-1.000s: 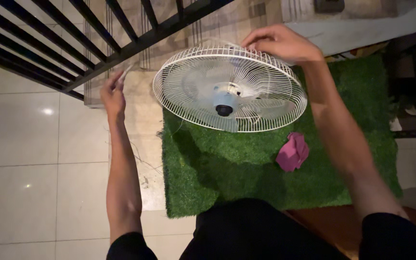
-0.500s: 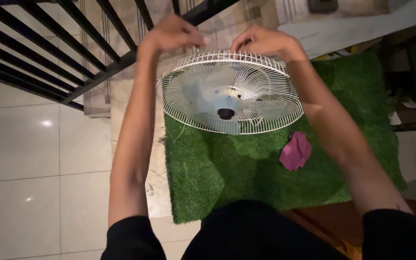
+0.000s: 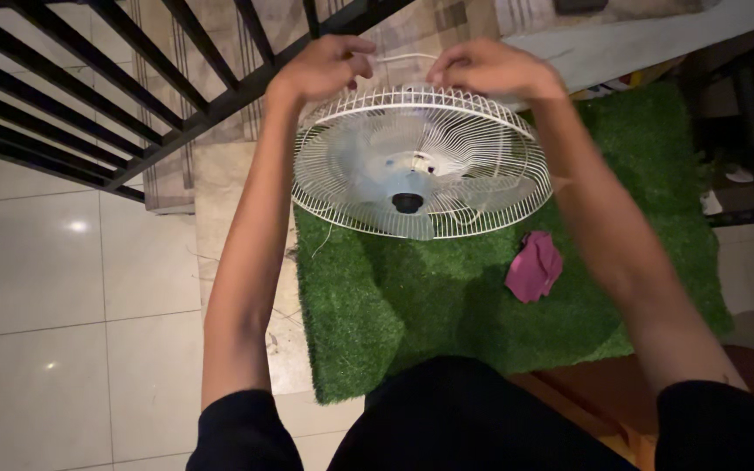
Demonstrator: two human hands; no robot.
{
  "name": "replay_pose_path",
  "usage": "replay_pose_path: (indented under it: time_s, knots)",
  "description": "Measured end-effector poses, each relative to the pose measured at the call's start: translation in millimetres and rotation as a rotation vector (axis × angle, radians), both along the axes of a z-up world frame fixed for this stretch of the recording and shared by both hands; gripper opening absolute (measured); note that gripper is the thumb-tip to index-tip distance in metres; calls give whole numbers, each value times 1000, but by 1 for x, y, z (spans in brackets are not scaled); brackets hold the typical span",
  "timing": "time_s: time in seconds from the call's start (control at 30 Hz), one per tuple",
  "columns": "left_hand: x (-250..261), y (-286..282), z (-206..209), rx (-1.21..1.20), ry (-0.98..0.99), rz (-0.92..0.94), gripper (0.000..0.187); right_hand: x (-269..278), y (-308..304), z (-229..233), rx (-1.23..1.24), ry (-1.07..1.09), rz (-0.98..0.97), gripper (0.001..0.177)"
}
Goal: The person assembles a white pedestal fan by hand. They attach the front grille, install the fan blades onto the motor hub, secure the blades with a nut, and then wipe the fan blades and grille with a pink cloth.
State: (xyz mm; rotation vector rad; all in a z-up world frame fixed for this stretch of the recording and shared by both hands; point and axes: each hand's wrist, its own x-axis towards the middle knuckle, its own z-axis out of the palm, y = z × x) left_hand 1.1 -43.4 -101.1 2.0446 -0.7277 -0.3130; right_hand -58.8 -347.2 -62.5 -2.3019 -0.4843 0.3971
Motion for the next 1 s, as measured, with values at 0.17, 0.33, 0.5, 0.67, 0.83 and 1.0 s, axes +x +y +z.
replay_pose_path:
  time_s: [0.17, 0.33, 0.5, 0.67, 0.83, 1.0]
  knots:
    - [-28, 31, -4, -113, 9, 29, 57, -15, -44, -6, 143, 24, -158, 30]
    - [-79, 80, -41, -236, 229, 311, 83, -67, -150, -110, 413, -29, -330, 26]
    - [-97, 98, -156, -653, 289, 402, 92, -146, -219, -249, 219, 137, -753, 31]
    - [-115, 84, -259, -961, 357, 585, 94, -236, -204, -306, -126, -240, -962, 58]
    - [-164, 60, -315, -894, 439, 732, 95, -283, -177, -334, 230, 141, -1275, 69]
    - [-226, 19, -350, -612, 567, 771, 94, -298, -159, -355, 456, 26, -1083, 69]
